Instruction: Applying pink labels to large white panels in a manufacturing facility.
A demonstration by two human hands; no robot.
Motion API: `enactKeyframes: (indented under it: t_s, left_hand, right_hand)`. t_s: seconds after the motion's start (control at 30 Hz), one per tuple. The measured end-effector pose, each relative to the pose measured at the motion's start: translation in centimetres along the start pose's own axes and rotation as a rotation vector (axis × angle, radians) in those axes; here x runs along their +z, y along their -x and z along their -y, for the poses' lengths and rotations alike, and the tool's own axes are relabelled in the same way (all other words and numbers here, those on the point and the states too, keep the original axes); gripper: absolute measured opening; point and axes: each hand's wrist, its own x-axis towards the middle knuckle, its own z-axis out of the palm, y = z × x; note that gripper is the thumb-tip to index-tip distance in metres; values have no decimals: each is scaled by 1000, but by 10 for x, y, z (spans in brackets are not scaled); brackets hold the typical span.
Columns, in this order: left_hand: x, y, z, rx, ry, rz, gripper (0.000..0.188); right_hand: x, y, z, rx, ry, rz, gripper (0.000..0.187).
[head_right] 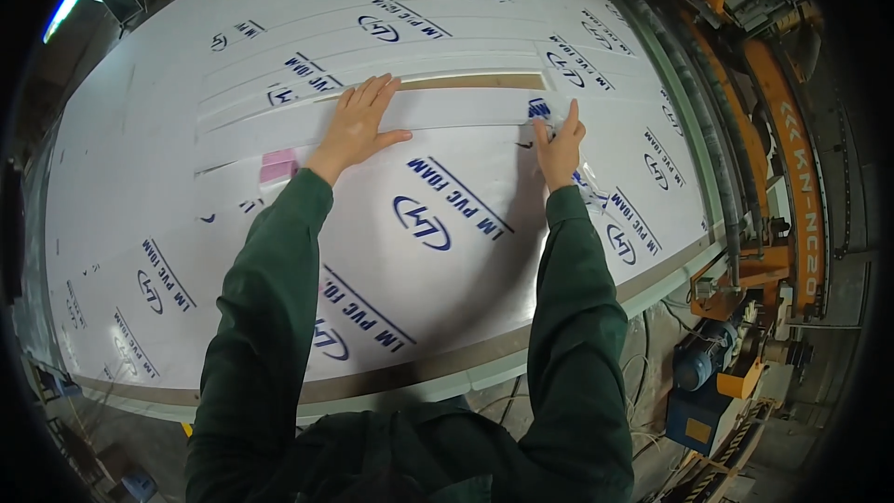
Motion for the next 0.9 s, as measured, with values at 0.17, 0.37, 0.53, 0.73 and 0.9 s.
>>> enactKeyframes:
  t_s: [0.17, 0.37, 0.53, 0.73, 0.9]
  left_hand:
    - [54, 9, -2, -81, -227, 2, 71]
    - [52, 6, -2, -94, -272, 92, 69]
    - [55, 8, 1, -116, -303, 164, 68]
    - [48, 8, -7, -182, -290, 140, 71]
    - [-10, 68, -34, -310, -254, -217, 78]
  right_hand:
    - [-20, -56, -53, -277, 137, 187, 21]
    - [-86, -129, -147, -410, 431, 36, 11]
    - [-243, -160, -249, -53, 649, -170, 19]
    - [-362, -111, -222, 475, -502, -141, 24]
    - [-297, -53, -168, 506, -1227, -123, 7]
